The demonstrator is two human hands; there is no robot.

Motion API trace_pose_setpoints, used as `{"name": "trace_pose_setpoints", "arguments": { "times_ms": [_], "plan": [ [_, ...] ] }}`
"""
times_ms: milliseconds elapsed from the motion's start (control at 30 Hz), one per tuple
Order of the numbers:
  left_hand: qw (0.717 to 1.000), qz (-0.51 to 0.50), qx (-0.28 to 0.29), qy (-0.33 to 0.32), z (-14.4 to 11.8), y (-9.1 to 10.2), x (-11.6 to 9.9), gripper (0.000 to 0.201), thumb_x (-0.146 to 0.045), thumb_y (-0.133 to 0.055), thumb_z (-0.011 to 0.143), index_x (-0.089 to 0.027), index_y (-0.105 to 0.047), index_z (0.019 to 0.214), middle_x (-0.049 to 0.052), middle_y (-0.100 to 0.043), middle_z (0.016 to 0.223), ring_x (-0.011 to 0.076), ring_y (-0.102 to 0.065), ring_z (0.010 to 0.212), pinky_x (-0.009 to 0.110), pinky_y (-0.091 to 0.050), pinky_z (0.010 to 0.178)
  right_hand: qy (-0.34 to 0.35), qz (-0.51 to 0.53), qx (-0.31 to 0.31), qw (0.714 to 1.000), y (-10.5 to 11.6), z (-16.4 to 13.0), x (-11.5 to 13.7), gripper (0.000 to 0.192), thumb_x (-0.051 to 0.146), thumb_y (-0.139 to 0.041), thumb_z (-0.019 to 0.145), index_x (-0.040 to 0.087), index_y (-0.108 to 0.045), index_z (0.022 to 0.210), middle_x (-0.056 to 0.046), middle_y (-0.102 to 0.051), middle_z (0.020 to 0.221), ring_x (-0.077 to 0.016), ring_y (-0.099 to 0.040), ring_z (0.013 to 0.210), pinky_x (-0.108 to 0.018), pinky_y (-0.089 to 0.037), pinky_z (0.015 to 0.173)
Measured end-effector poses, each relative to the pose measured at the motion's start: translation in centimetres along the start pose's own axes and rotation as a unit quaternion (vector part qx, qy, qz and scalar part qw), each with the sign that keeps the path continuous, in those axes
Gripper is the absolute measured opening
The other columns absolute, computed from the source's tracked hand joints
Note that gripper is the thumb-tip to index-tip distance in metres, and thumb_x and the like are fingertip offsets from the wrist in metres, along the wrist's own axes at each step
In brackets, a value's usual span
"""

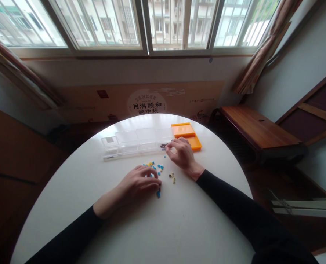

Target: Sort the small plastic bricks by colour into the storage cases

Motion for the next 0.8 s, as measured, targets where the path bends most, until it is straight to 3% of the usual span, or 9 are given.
{"name": "trace_pose_setpoints", "arguments": {
  "times_ms": [200,400,633,800],
  "plan": [
    [1.0,0.021,0.0,-0.011,0.2,0.0,-0.2,0.017,-0.033,-0.064,0.113,-0.028,-0.08,0.109,0.004,-0.079,0.113,0.0171,-0.073,0.095,0.033,-0.046,0.092,0.016,0.019,0.009,1.0,-0.1,0.0,0.3,0.015,0.026,-0.07,0.103,0.025,-0.074,0.088,-0.004,-0.079,0.096,-0.0262,-0.067,0.096,-0.044,-0.05,0.097],
    [0.999,0.03,0.001,-0.021,0.2,0.0,-0.6,0.018,-0.036,-0.067,0.111,-0.029,-0.077,0.124,0.006,-0.077,0.118,0.0187,-0.072,0.097,0.034,-0.049,0.093,0.026,0.038,0.017,0.999,0.1,-0.1,0.7,0.019,0.034,-0.07,0.105,0.025,-0.074,0.088,-0.004,-0.078,0.094,-0.0259,-0.065,0.094,-0.044,-0.048,0.097],
    [0.999,0.026,-0.005,-0.036,0.5,0.3,-1.0,0.013,-0.034,-0.067,0.111,-0.028,-0.079,0.113,0.003,-0.079,0.111,0.016,-0.07,0.089,0.032,-0.049,0.089,0.03,0.053,0.022,0.998,0.1,-0.1,0.7,0.024,0.038,-0.07,0.105,0.025,-0.074,0.086,-0.004,-0.077,0.094,-0.025,-0.064,0.093,-0.044,-0.048,0.098],
    [0.997,0.008,-0.069,0.021,0.3,0.3,-0.3,0.012,-0.03,-0.068,0.11,-0.026,-0.08,0.109,0.004,-0.08,0.109,0.0165,-0.074,0.092,0.033,-0.051,0.088,0.057,0.085,0.036,0.994,0.7,0.0,1.6,0.019,0.033,-0.068,0.106,0.025,-0.074,0.089,-0.003,-0.078,0.095,-0.0237,-0.066,0.094,-0.044,-0.05,0.097]
  ]
}}
Point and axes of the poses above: each hand's wrist, its own z-axis towards the middle knuckle, its own y-axis out of the back of the hand, x = y × z, the point moved 3 cm from there along z, towards the middle knuckle
